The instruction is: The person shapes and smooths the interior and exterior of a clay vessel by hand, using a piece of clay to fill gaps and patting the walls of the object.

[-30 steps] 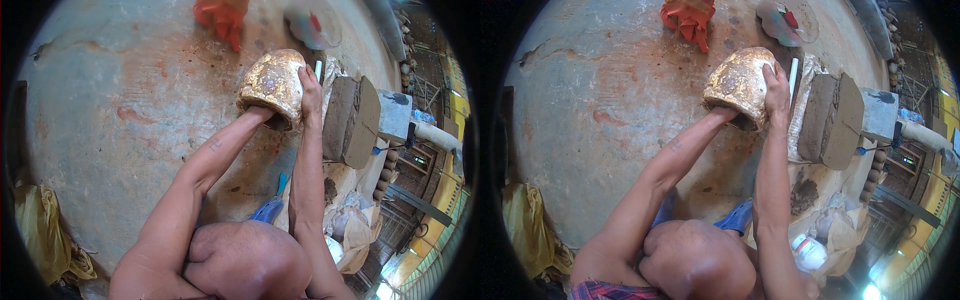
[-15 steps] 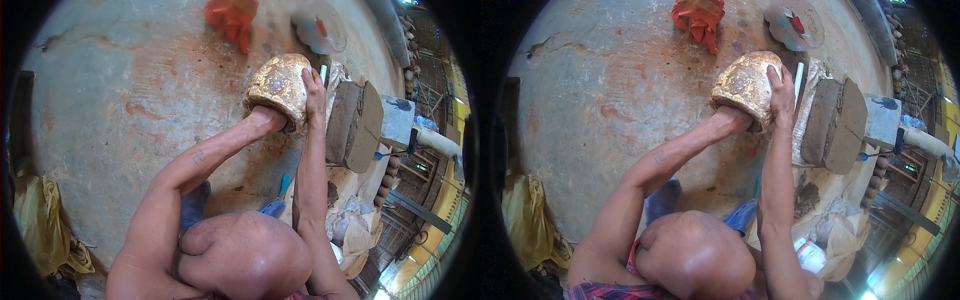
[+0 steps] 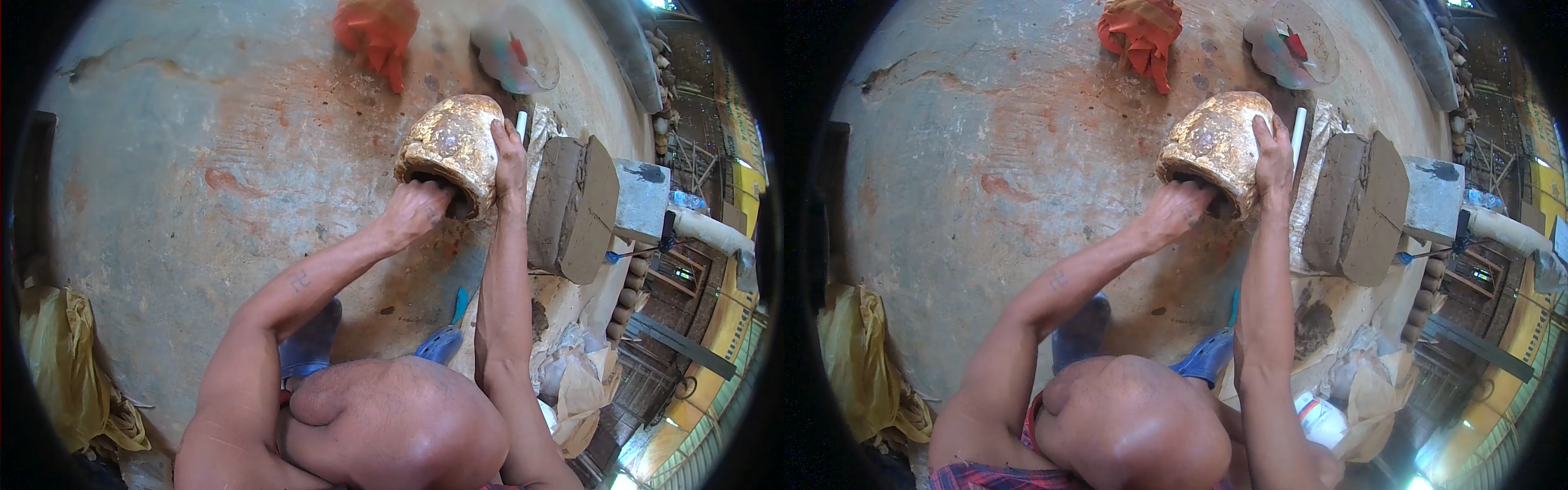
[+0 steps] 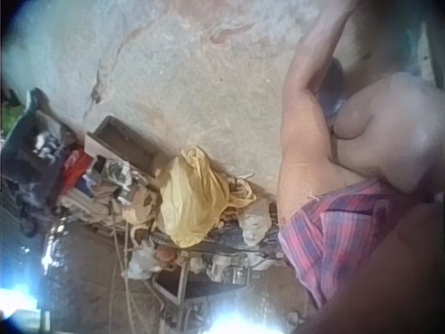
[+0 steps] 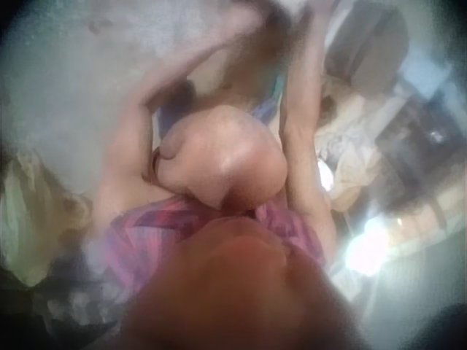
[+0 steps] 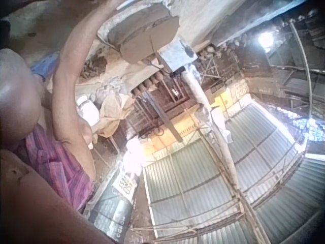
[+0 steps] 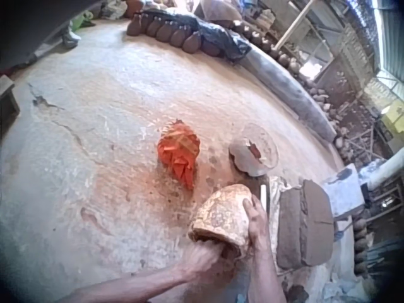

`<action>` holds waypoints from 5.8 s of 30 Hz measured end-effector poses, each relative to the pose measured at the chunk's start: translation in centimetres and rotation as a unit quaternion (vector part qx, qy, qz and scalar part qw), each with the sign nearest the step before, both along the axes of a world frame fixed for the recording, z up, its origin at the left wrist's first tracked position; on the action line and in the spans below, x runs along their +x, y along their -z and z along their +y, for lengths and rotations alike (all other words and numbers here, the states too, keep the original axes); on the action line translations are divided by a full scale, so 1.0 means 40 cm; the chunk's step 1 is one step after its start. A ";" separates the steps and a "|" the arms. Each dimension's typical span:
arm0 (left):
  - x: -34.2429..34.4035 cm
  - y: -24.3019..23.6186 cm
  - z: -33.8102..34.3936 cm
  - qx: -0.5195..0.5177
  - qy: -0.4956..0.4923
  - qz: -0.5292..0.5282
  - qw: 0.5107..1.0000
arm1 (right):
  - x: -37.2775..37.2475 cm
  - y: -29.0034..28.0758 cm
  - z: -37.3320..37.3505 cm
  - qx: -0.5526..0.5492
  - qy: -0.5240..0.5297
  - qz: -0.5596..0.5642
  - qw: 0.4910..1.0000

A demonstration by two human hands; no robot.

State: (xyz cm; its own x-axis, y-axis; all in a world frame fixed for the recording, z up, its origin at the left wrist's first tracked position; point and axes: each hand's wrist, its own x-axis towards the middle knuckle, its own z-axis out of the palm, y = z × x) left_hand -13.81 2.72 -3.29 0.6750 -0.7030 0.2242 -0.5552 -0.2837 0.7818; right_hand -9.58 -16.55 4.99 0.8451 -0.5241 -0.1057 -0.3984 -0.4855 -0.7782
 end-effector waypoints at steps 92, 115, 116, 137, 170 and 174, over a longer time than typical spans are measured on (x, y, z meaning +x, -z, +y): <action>0.028 -0.406 0.127 -0.485 0.148 0.778 0.370 | -0.230 -0.415 0.221 -0.392 -0.438 -0.078 0.805; -0.116 -0.796 -0.320 0.228 0.465 0.257 0.816 | -1.019 -0.601 -0.250 -0.464 0.154 -0.193 0.851; -0.119 -0.776 -0.323 0.266 0.453 0.241 0.816 | -1.089 -0.536 -0.294 -0.456 0.201 -0.148 0.854; -0.625 0.012 -0.219 0.227 0.329 -0.127 0.908 | -1.313 0.228 -0.452 -0.393 0.404 0.245 0.789; -0.708 -0.009 -0.205 0.129 0.521 0.185 0.823 | -1.391 0.158 -0.278 -0.235 0.642 0.133 0.717; -0.712 -0.003 -0.210 0.154 0.501 0.200 0.828 | -1.381 0.248 -0.208 -0.257 0.555 0.259 0.747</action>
